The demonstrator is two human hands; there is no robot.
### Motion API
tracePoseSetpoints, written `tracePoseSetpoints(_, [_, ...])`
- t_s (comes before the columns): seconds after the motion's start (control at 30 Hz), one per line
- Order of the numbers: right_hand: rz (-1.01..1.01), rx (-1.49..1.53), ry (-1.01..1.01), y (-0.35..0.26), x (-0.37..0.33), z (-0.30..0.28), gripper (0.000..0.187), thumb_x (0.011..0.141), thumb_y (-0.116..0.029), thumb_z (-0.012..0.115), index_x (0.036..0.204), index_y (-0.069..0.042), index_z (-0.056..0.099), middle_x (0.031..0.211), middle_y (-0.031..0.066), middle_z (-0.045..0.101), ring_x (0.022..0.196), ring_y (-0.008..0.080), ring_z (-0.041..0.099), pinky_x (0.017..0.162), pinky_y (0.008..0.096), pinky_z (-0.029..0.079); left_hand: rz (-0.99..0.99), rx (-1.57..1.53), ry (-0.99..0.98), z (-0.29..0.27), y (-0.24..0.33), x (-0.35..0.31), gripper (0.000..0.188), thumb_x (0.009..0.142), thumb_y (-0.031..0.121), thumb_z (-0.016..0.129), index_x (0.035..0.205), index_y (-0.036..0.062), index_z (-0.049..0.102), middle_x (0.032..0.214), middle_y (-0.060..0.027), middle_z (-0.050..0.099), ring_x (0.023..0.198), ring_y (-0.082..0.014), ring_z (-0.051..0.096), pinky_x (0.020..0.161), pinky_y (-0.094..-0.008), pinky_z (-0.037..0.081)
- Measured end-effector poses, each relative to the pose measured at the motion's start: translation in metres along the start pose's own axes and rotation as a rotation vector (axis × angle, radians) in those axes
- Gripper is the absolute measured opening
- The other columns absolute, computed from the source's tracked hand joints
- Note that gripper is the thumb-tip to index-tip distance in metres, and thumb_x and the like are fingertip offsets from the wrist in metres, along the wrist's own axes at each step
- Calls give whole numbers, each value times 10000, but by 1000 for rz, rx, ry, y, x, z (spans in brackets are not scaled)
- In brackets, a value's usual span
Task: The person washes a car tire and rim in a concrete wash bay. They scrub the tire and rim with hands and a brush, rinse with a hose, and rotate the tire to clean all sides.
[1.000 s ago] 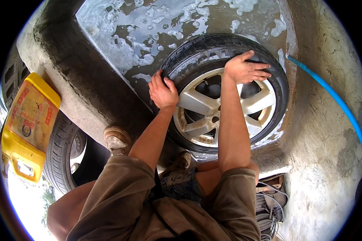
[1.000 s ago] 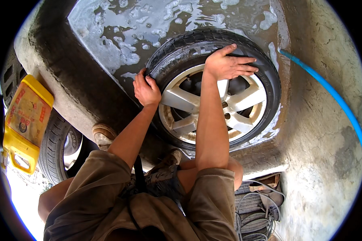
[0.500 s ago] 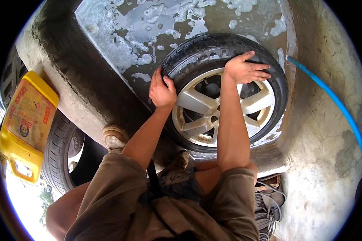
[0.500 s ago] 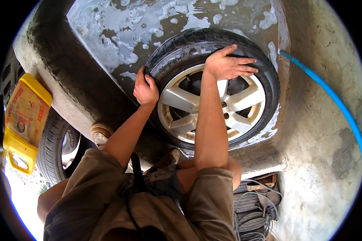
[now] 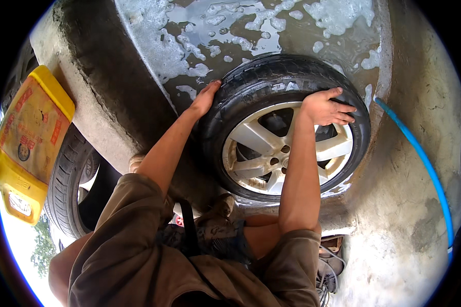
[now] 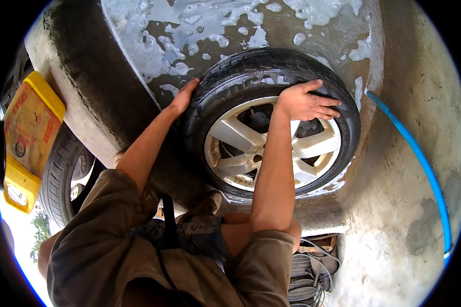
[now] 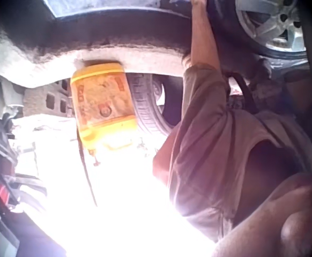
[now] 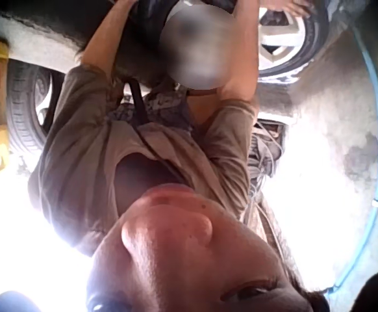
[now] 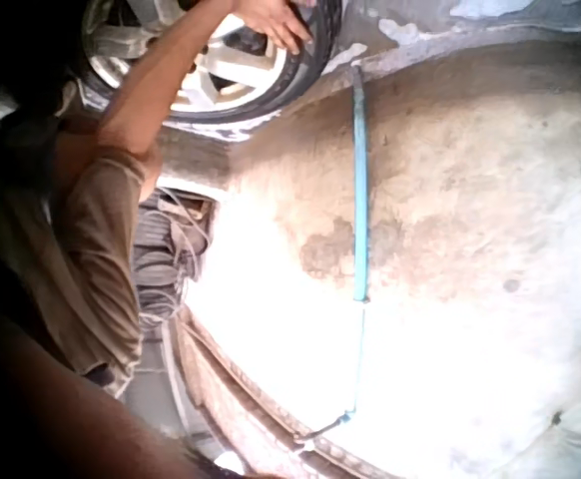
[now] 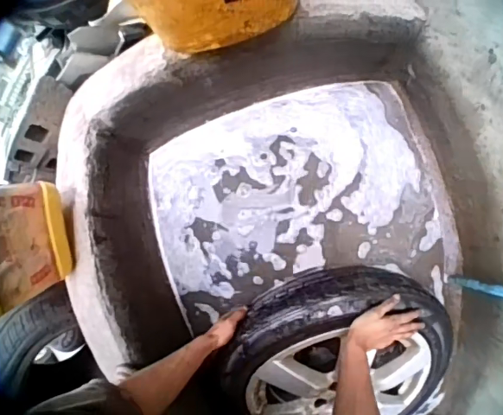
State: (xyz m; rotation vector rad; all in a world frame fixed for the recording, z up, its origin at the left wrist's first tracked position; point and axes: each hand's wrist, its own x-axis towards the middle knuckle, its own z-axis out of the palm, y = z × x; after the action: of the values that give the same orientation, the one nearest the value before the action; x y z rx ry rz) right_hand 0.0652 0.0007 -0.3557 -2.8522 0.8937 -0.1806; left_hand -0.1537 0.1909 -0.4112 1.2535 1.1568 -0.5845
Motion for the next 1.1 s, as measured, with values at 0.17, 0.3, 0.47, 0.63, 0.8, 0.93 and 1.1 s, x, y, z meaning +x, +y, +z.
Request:
tracePoseSetpoints(0.17, [14,-10,7,3,0,-1,828,942,-562,370,1469,39,152,1472,388,104,1379,509,149,1023,582,317,-108,46,-152,0,12,39,761,917,612,387,1389,17,427,1429,-170,426,1335,-277,379,1109,-338,231])
tracePoseSetpoints(0.3, [44,13,-4,-1,0,0,834,937,-571,371,1474,28,150,1490,361,94,1386,497,142,1043,564,302,9,95,-176,10,30,44,826,887,651,400,1364,-22,442,1407,-189,447,1322,-293,395,1100,-341,249])
tracePoseSetpoints(0.47, [55,51,-59,-5,-1,-7,855,937,-585,343,1473,40,113,1482,381,46,1395,494,75,1088,554,238,-44,213,-147,0,19,54,820,871,662,408,1325,-15,492,1364,-206,489,1287,-309,439,1076,-352,292])
tracePoseSetpoints(0.63, [45,51,-46,-1,-2,-3,855,935,-591,344,1478,29,117,1491,368,48,1391,499,98,1089,559,227,-138,148,-153,-14,-28,64,729,875,605,439,1178,-36,608,1253,-228,573,1184,-315,534,1017,-346,358])
tracePoseSetpoints(0.8, [50,35,-35,-2,-1,-3,851,935,-587,348,1474,34,133,1485,374,69,1389,501,107,1077,557,250,-211,24,-86,-13,-28,44,664,885,565,474,1190,-12,600,1223,-196,597,1139,-291,559,991,-338,380])
tracePoseSetpoints(0.93, [41,9,-10,1,2,2,841,937,-575,364,1472,35,147,1484,372,95,1388,500,133,1046,566,298,-5,32,18,4,21,17,620,901,550,478,1248,44,568,1244,-169,591,1138,-278,561,983,-330,387])
tracePoseSetpoints(1.1, [45,26,-40,-3,-1,-3,863,934,-591,349,1467,50,126,1476,388,65,1379,512,127,1093,545,245,283,187,202,41,70,-27,466,943,408,449,1233,64,571,1265,-158,566,1185,-328,519,986,-367,404])
